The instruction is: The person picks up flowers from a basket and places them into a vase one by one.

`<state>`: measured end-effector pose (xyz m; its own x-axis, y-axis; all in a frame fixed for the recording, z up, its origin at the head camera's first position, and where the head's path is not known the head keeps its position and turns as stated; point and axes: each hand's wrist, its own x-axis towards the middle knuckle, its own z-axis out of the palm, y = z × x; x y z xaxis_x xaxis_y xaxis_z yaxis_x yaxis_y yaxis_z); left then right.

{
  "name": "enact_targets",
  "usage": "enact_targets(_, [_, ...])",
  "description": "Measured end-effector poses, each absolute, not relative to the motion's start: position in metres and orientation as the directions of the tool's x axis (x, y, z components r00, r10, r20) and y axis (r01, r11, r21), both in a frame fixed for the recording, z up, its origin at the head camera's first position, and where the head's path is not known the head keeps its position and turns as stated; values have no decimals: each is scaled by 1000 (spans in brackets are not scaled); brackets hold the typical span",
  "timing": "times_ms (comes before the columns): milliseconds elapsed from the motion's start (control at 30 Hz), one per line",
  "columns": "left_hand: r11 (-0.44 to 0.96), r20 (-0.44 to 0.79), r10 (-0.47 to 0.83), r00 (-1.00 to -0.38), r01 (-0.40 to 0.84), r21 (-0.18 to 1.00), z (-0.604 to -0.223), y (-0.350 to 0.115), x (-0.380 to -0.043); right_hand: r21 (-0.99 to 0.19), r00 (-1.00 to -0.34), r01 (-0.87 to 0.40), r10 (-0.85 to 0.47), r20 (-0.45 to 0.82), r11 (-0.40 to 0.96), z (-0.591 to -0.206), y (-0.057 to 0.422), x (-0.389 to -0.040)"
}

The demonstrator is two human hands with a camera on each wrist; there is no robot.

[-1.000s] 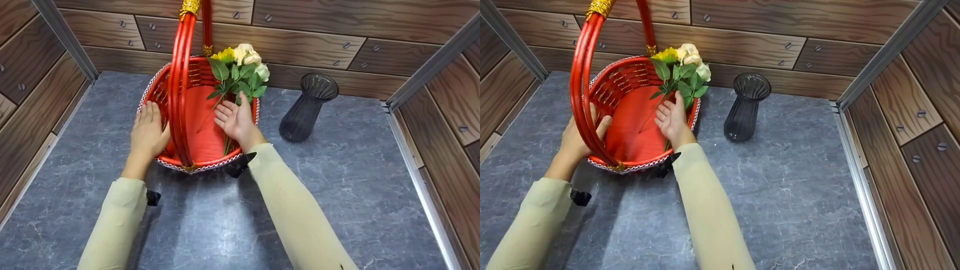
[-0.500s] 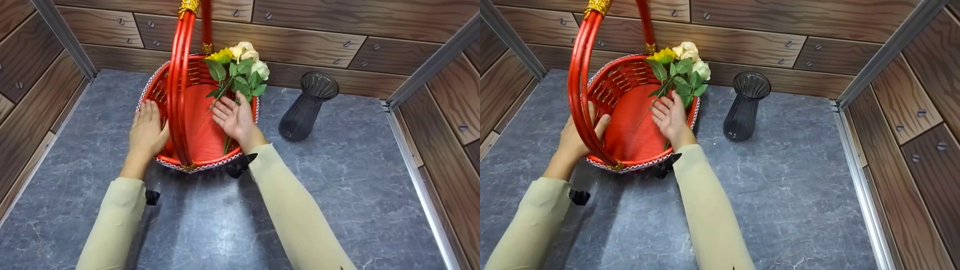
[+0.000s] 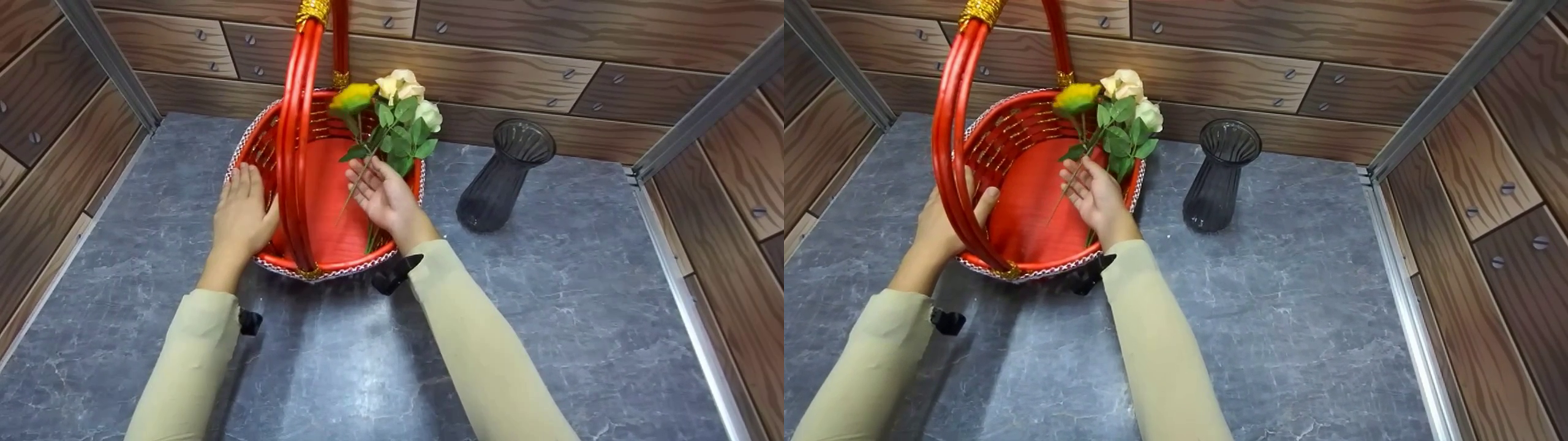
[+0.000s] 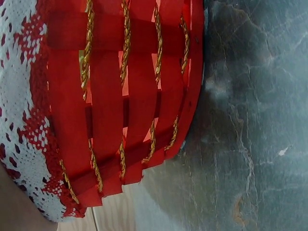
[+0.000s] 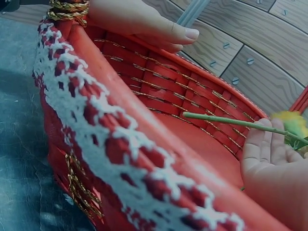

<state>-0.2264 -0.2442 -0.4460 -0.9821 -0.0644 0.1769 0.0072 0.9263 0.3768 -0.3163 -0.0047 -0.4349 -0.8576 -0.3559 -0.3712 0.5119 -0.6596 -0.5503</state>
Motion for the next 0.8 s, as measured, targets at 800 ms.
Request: enact_targets(800, [934, 137, -62, -989, -9, 357, -445, -246, -226, -636, -884, 454, -402, -237, -624, -431, -3, -303])
